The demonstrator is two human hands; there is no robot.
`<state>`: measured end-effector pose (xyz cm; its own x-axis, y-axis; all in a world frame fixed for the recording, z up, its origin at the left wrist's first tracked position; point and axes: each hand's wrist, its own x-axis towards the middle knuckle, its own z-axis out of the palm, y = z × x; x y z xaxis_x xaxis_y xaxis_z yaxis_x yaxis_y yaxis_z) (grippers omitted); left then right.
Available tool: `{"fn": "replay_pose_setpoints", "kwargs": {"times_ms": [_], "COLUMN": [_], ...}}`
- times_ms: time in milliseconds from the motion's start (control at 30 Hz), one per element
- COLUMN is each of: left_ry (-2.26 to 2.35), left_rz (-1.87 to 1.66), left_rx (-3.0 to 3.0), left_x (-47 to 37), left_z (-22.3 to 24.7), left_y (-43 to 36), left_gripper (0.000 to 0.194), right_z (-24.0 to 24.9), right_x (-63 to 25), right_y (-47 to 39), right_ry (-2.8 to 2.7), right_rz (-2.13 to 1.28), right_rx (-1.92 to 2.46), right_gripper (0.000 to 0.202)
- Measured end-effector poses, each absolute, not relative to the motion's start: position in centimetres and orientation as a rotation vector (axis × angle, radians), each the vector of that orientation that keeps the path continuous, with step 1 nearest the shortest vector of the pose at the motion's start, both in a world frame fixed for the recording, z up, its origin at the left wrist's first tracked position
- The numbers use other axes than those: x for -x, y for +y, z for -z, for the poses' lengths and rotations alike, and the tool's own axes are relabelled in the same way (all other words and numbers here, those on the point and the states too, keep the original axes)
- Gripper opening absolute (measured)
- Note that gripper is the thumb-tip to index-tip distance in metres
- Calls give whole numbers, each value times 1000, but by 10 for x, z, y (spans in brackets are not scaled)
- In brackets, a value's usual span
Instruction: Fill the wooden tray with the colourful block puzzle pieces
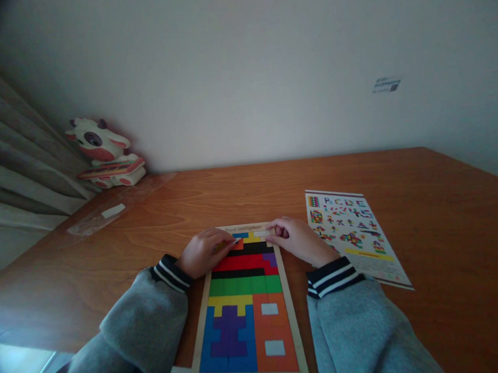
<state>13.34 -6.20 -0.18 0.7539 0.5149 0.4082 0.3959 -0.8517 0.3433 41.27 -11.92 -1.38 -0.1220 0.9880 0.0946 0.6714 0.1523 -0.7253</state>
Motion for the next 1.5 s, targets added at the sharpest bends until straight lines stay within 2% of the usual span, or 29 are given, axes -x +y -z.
{"fn": "replay_pose_setpoints", "kwargs": {"times_ms": [267, 500, 1000, 1167, 1400, 1500], "left_ry": [682, 668, 644, 573, 491, 486], "left_rz": [-729, -716, -804, -877, -957, -900], "left_rx": [-2753, -2746, -2766, -2758, -2765, -2765], "left_x": [-134, -133, -135, -135, -135, -135], "left_z": [3, 5, 1, -1, -2, 0], "left_y": [-61, -60, -62, -63, -63, -62], "left_gripper": [14, 14, 13, 14, 12, 13], "right_z": [11, 12, 11, 6, 9, 14], "right_x": [-411, -401, -395, -396, -392, -398], "right_y": [-120, -122, -122, -122, -119, -117], "right_ry": [-1866, -1930, -1825, -1702, -1589, -1502], "right_rz": [-655, -785, -858, -764, -638, -466], "right_rx": [1585, 1547, 1570, 1508, 1488, 1549], "right_gripper": [33, 34, 22, 29, 24, 23]}}
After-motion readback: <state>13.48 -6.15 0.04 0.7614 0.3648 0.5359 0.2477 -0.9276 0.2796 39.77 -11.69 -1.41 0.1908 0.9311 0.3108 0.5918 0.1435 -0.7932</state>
